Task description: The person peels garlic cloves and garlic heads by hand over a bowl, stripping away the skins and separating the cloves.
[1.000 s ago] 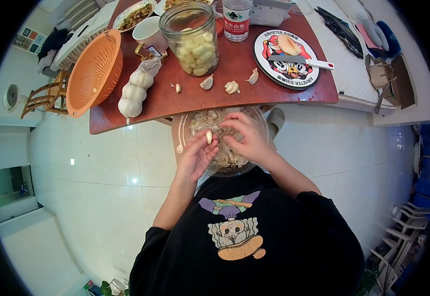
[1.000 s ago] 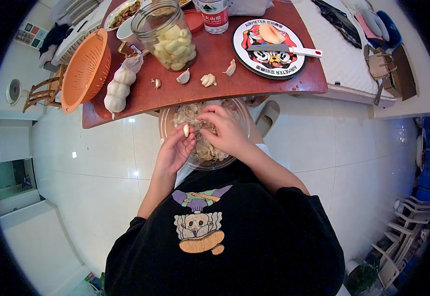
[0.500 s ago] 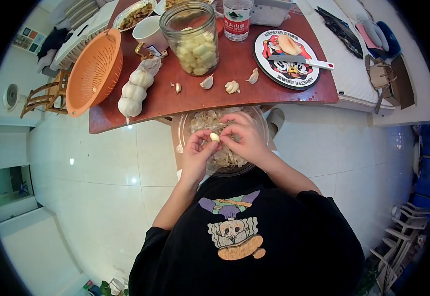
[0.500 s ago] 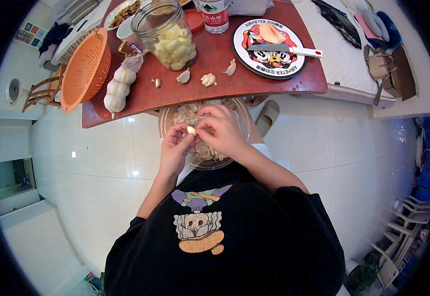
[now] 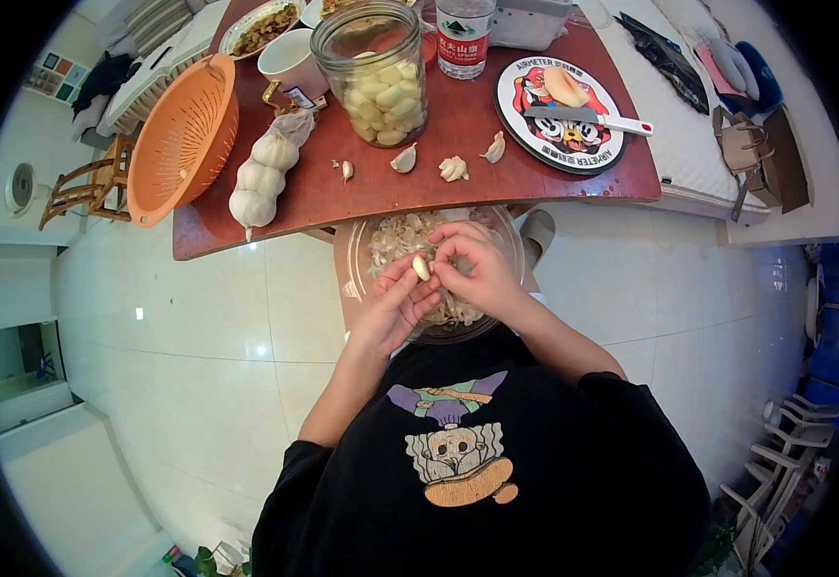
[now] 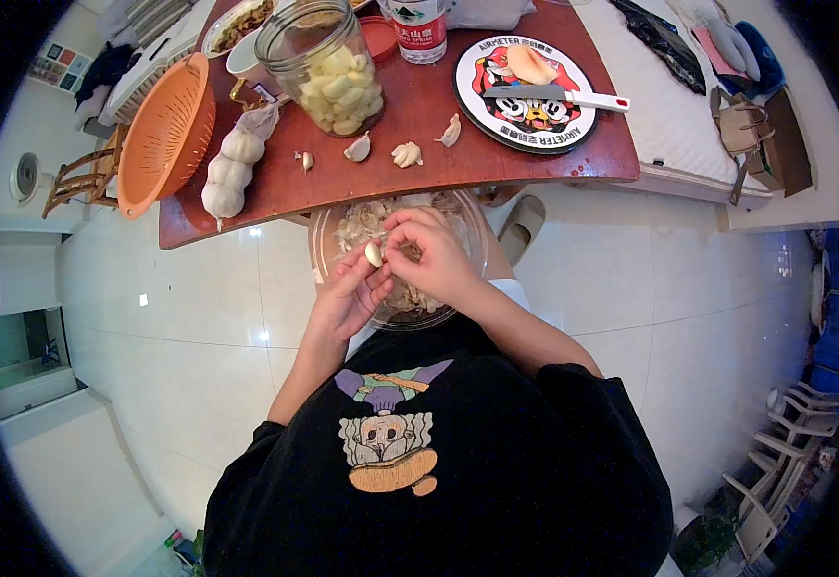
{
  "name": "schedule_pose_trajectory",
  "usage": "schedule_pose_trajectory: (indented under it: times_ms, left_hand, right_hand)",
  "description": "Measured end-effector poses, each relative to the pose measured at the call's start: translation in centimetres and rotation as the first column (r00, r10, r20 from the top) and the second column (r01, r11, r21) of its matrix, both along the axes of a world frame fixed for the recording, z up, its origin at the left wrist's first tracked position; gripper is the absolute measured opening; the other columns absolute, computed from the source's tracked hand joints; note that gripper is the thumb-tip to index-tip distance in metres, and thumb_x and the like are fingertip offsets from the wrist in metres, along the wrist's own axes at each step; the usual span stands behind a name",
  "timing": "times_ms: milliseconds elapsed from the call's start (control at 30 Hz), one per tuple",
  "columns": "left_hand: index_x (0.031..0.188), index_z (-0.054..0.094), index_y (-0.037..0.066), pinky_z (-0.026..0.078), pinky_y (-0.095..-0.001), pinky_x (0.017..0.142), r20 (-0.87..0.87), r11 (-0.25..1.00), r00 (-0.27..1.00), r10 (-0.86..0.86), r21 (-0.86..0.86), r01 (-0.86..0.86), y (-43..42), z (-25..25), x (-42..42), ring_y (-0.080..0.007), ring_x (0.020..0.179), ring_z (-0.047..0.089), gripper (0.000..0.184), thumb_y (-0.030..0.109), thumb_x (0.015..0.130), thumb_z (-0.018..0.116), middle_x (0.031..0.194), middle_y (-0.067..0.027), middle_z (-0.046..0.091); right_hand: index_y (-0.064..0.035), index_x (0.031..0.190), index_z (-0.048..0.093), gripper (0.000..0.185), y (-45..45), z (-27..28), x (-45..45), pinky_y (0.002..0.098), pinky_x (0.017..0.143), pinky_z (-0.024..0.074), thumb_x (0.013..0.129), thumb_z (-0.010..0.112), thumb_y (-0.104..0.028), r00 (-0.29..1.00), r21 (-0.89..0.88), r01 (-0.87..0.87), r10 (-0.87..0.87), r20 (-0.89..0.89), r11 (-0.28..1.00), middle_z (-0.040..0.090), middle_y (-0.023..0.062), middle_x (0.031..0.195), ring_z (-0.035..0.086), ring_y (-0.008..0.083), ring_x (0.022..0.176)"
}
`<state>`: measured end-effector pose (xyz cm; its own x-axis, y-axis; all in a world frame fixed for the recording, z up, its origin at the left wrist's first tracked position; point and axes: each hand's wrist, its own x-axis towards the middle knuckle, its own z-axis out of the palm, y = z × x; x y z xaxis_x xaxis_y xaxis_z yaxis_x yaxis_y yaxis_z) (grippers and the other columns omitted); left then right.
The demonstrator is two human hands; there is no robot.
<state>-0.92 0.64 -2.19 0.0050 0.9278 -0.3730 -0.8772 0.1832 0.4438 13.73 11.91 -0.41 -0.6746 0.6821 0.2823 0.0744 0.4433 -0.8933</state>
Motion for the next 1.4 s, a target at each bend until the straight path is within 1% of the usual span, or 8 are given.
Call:
schedule_pose_trajectory:
  times_ms: [267, 433, 567, 700, 900, 1167, 1267, 1400]
  left_hand:
    - [0.122, 0.052, 0.007, 0.055, -0.0309, 0.082, 0.032, 0.998, 0.998, 0.054, -0.013, -0.054, -0.2, -0.2, -1.0, -0.0164, 0.097, 0.063, 0.029, 0.016, 0.095, 0.055, 0.111, -0.0058, 0.061]
    - [0.121, 0.053, 0.004, 0.054, -0.0300, 0.081, -0.233, 0.959, 0.951, 0.205, 0.244, -0.147, 1.8, 3.9, -3.7, -0.0167, 0.095, 0.063, 0.029, 0.008, 0.092, 0.057, 0.106, -0.0080, 0.061]
    - [0.117, 0.053, 0.001, 0.051, -0.0270, 0.076, -0.659, 0.859, 0.574, 0.485, 0.481, -0.174, 5.5, 10.9, -6.6, -0.0142, 0.089, 0.060, 0.031, -0.002, 0.087, 0.059, 0.104, -0.0059, 0.059]
    - [0.113, 0.055, -0.002, 0.049, -0.0229, 0.076, -0.701, 0.713, 0.130, 0.702, 0.691, -0.121, 10.6, 16.6, -8.2, -0.0112, 0.088, 0.059, 0.033, -0.006, 0.082, 0.065, 0.101, -0.0052, 0.061]
    - [0.097, 0.064, 0.002, 0.045, -0.0198, 0.066, -0.807, 0.856, -0.335, 0.486, 0.517, -0.006, 15.1, 18.3, -9.5, -0.0048, 0.071, 0.054, 0.018, 0.001, 0.080, 0.070, 0.086, 0.0010, 0.063]
    - [0.083, 0.061, 0.001, 0.041, -0.0193, 0.059, -0.752, 0.757, -0.191, 0.631, 0.651, -0.062, 11.6, 16.4, -9.1, -0.0049, 0.065, 0.049, 0.007, 0.001, 0.082, 0.068, 0.080, 0.0009, 0.060]
    - [0.079, 0.059, 0.000, 0.039, -0.0192, 0.057, -0.790, 0.784, -0.048, 0.611, 0.612, -0.104, 9.4, 14.3, -7.9, -0.0055, 0.064, 0.048, 0.009, -0.002, 0.081, 0.068, 0.075, 0.0007, 0.057]
    - [0.089, 0.062, 0.004, 0.045, -0.0288, 0.062, -0.863, 0.921, -0.376, 0.339, 0.386, -0.055, 9.1, 9.9, -6.6, -0.0174, 0.070, 0.054, 0.023, 0.010, 0.072, 0.075, 0.082, -0.0047, 0.058]
  right_hand:
    - [-0.0091, 0.077, 0.059, 0.009, 0.3, -0.1, 0.2, 0.0402, 0.089, 0.0386, 0.073, 0.067, -0.012, 0.998, 0.090, 0.058, -0.059, 0.016, 0.994, 0.060, 0.0055, 0.105, 0.051, 0.0286, 0.105]
    - [-0.0092, 0.078, 0.063, 0.011, 0.4, 0.4, 1.3, 0.0395, 0.088, 0.0382, 0.072, 0.070, -0.014, 0.941, 0.404, 0.028, -0.160, 0.297, 0.914, 0.058, 0.0040, 0.099, 0.050, 0.0274, 0.099]
    - [-0.0112, 0.077, 0.065, 0.008, 0.6, 0.6, 1.3, 0.0401, 0.088, 0.0373, 0.072, 0.070, -0.015, 0.944, 0.502, -0.015, -0.153, 0.293, 0.865, 0.057, 0.0032, 0.098, 0.049, 0.0261, 0.099]
    - [-0.0169, 0.077, 0.066, 0.007, 1.1, 0.1, 1.0, 0.0404, 0.087, 0.0358, 0.071, 0.069, -0.016, 0.954, 0.447, 0.015, -0.146, 0.260, 0.894, 0.056, -0.0012, 0.092, 0.051, 0.0244, 0.096]
    - [-0.0143, 0.083, 0.068, 0.008, 1.9, 0.7, 0.9, 0.0404, 0.091, 0.0355, 0.075, 0.068, -0.013, 0.955, 0.390, -0.015, -0.102, 0.278, 0.921, 0.060, 0.0016, 0.095, 0.053, 0.0240, 0.097]
    - [-0.0104, 0.086, 0.068, 0.010, 1.7, 0.1, 1.0, 0.0385, 0.085, 0.0399, 0.076, 0.067, -0.009, 0.982, 0.237, -0.051, 0.005, 0.188, 0.970, 0.062, 0.0029, 0.087, 0.057, 0.0240, 0.088]
    - [-0.0092, 0.085, 0.068, 0.010, 1.7, 1.3, 0.6, 0.0380, 0.084, 0.0409, 0.075, 0.069, -0.009, 0.984, 0.459, -0.081, -0.002, 0.176, 0.885, 0.063, 0.0034, 0.084, 0.059, 0.0233, 0.084]
    - [-0.0103, 0.084, 0.067, 0.010, 1.3, -0.1, 0.5, 0.0378, 0.087, 0.0392, 0.075, 0.069, -0.014, 0.977, 0.385, -0.107, 0.025, 0.212, 0.917, 0.063, 0.0028, 0.082, 0.059, 0.0213, 0.084]
